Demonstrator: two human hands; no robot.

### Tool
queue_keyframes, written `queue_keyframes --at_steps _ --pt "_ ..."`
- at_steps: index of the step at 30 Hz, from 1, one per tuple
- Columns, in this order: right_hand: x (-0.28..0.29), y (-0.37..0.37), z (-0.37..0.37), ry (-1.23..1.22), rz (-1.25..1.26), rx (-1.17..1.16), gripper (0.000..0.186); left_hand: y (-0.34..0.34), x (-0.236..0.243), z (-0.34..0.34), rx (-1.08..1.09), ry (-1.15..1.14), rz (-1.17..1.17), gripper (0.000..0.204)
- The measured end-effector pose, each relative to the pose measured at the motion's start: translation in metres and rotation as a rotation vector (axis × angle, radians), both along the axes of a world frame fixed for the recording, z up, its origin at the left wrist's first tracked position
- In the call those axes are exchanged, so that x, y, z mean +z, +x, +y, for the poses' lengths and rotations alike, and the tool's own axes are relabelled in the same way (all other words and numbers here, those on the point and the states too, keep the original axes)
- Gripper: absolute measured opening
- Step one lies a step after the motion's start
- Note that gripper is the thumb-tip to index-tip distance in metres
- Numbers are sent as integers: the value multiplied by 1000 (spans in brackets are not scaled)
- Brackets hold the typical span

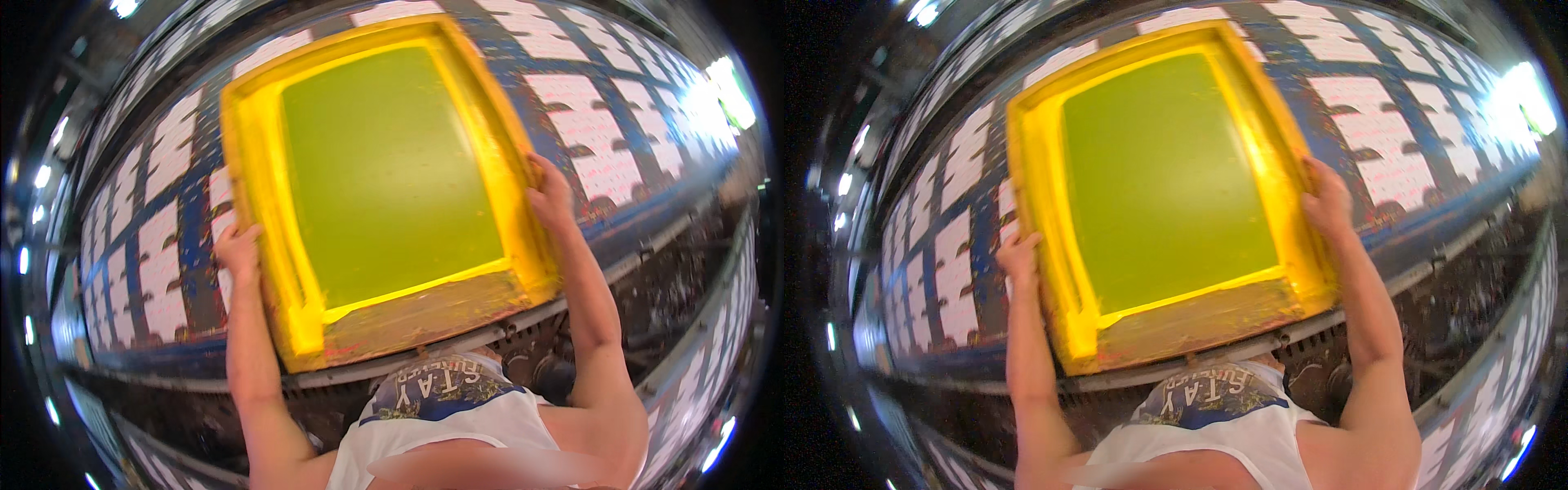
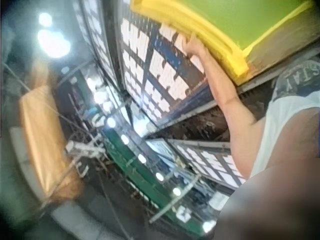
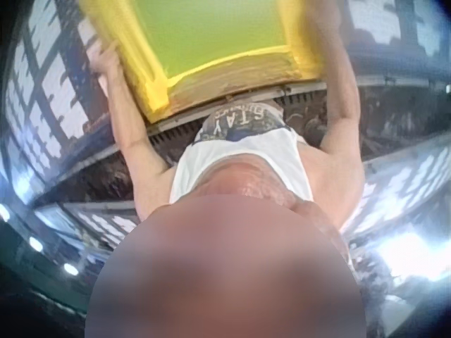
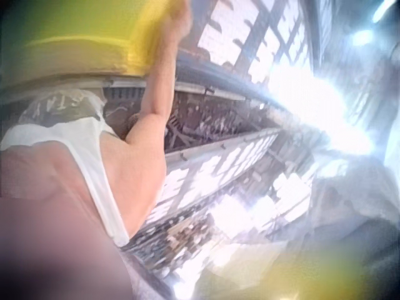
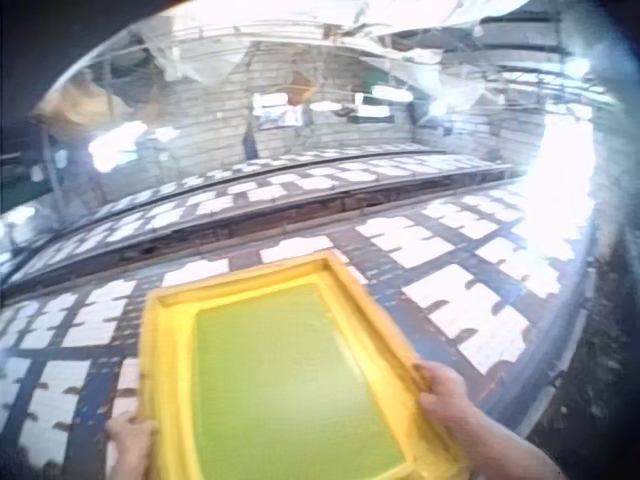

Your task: The person holds a yellow screen-printing frame and repeatedly uses a squeegee to pull green ink across the mesh. The person repositions the frame and repeats the squeegee strokes multiple times on the same screen.

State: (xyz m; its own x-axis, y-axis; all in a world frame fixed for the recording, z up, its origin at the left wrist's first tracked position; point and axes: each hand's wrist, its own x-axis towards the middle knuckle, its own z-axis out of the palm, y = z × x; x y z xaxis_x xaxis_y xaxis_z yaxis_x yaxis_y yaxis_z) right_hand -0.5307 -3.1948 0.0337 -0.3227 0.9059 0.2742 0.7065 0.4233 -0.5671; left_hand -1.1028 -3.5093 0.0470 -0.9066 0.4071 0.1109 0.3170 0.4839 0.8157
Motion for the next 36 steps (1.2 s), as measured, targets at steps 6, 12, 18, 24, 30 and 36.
queue_keyframes --at_steps 6,12,18,24,30,36 --pt "-1 65 41 -140 215 73 69 82 -7 40 53 105 -108 39" --pt "8 86 44 -191 107 -1 73 109 -1 46 60 101 -149 38" --pt "1 102 62 -291 86 -7 73 124 -4 53 72 48 -94 42" --pt "-15 108 63 -146 182 77 80 123 -13 58 57 34 -109 41" --pt "-20 109 65 -136 87 74 79 122 -24 58 25 -23 -129 40" --pt "-14 127 55 -313 3 -61 73 112 -32 52 -57 -154 52 45"
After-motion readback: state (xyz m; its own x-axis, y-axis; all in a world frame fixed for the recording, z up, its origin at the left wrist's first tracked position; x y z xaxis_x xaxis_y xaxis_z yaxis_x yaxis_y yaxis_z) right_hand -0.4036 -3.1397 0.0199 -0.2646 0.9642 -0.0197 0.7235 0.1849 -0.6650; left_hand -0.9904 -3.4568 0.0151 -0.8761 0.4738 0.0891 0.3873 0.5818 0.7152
